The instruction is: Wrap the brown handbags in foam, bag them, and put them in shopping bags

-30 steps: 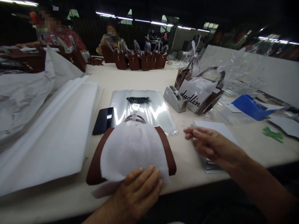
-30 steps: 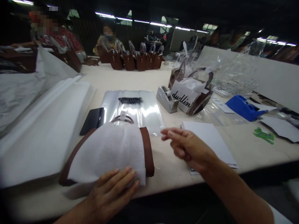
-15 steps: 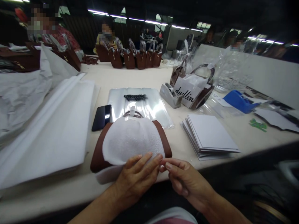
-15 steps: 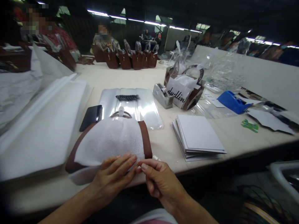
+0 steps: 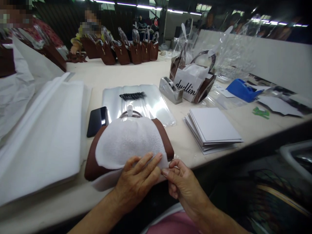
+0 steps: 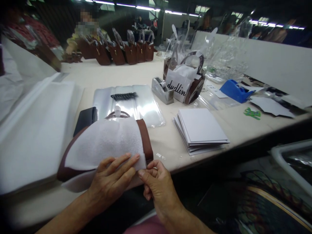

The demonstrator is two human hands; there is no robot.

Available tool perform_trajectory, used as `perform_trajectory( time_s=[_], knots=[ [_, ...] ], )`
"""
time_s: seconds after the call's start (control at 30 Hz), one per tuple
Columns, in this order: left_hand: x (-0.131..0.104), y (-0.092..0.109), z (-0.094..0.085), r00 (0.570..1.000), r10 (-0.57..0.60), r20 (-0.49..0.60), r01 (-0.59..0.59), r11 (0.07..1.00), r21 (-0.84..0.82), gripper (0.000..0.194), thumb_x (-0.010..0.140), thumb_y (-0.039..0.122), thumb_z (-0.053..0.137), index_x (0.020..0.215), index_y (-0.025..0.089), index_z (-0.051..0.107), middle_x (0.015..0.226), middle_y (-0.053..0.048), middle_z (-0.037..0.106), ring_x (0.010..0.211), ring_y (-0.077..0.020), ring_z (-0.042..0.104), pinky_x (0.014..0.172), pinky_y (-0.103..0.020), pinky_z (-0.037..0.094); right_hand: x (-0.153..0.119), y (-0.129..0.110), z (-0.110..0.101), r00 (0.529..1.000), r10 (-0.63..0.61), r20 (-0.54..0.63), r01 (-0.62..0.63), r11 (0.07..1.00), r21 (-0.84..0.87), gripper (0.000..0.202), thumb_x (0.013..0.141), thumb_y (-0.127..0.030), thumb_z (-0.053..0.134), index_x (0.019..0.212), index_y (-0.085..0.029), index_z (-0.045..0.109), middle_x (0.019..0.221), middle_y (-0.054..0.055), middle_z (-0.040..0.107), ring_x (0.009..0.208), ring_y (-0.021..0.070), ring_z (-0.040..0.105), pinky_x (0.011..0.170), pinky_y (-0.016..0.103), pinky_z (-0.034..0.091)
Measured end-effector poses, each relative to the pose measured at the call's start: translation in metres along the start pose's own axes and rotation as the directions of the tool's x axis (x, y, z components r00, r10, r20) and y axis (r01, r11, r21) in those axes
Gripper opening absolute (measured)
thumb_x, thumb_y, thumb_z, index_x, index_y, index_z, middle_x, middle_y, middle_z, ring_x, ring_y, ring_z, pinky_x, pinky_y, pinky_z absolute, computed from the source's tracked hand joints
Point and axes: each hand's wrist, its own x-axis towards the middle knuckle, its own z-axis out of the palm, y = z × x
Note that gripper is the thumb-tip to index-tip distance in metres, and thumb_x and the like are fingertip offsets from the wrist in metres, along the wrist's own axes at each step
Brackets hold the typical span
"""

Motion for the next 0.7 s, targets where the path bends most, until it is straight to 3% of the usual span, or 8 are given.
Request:
perform_trajectory(
  time_s=[0.17, 0.43, 0.53, 0.63, 0.7],
  knots=[
    [0.000, -0.001, -0.001, 0.999, 0.024, 0.024, -0.025, 0.999, 0.033, 0.027, 0.086, 0.019, 0.050, 0.113, 0.022, 0.055, 0.130, 0.001, 0.048, 0.115, -0.0167, 0.046, 0.095, -0.033, 0.028, 0.012, 0.014, -0.001, 0.994, -0.090, -0.055, 0.089, 0.996, -0.021, 0.042, 0.063, -0.037, 0.072, 0.077, -0.020, 0.035, 0.044, -0.013, 0.041, 0.030, 0.0026, 0.030, 0.029, 0.013, 0.025],
    [-0.001, -0.004, -0.002, 0.993, 0.100, 0.071, -0.103, 0.994, 0.044, 0.031, 0.089, 0.022, 0.044, 0.118, 0.023, 0.053, 0.131, -0.001, 0.047, 0.119, -0.0185, 0.043, 0.101, -0.033, 0.023, 0.030, 0.037, -0.009, 0.980, -0.149, -0.135, 0.124, 0.977, -0.175, 0.040, 0.068, -0.044, 0.065, 0.072, -0.020, 0.034, 0.043, -0.011, 0.045, 0.028, 0.0034, 0.032, 0.029, 0.014, 0.020],
    [-0.003, -0.004, -0.002, 0.991, 0.108, 0.082, -0.113, 0.991, 0.066, 0.032, 0.088, 0.021, 0.044, 0.120, 0.023, 0.052, 0.133, -0.002, 0.045, 0.121, -0.0185, 0.041, 0.103, -0.033, 0.021, 0.036, 0.043, -0.019, 0.973, -0.189, -0.134, 0.147, 0.950, -0.277, 0.040, 0.069, -0.045, 0.065, 0.067, -0.020, 0.034, 0.042, -0.011, 0.040, 0.030, 0.0038, 0.032, 0.031, 0.016, 0.021],
    [-0.004, -0.003, -0.001, 0.991, 0.095, 0.089, -0.102, 0.991, 0.084, 0.034, 0.088, 0.020, 0.044, 0.122, 0.024, 0.050, 0.133, 0.000, 0.045, 0.121, -0.0179, 0.040, 0.105, -0.033, 0.020, 0.029, 0.027, -0.028, 0.940, -0.326, -0.104, 0.233, 0.833, -0.502, 0.035, 0.070, -0.040, 0.066, 0.066, -0.019, 0.039, 0.045, -0.010, 0.036, 0.036, 0.0047, 0.033, 0.035, 0.017, 0.025],
    [-0.006, -0.002, 0.000, 0.992, 0.100, 0.082, -0.107, 0.990, 0.090, 0.035, 0.088, 0.018, 0.043, 0.122, 0.024, 0.050, 0.131, 0.000, 0.048, 0.121, -0.0175, 0.040, 0.105, -0.032, 0.020, 0.019, 0.006, -0.027, 0.843, -0.535, -0.061, 0.385, 0.677, -0.628, 0.022, 0.076, -0.034, 0.062, 0.073, -0.019, 0.047, 0.053, -0.007, 0.044, 0.046, 0.0066, 0.042, 0.043, 0.018, 0.035]
  ],
)
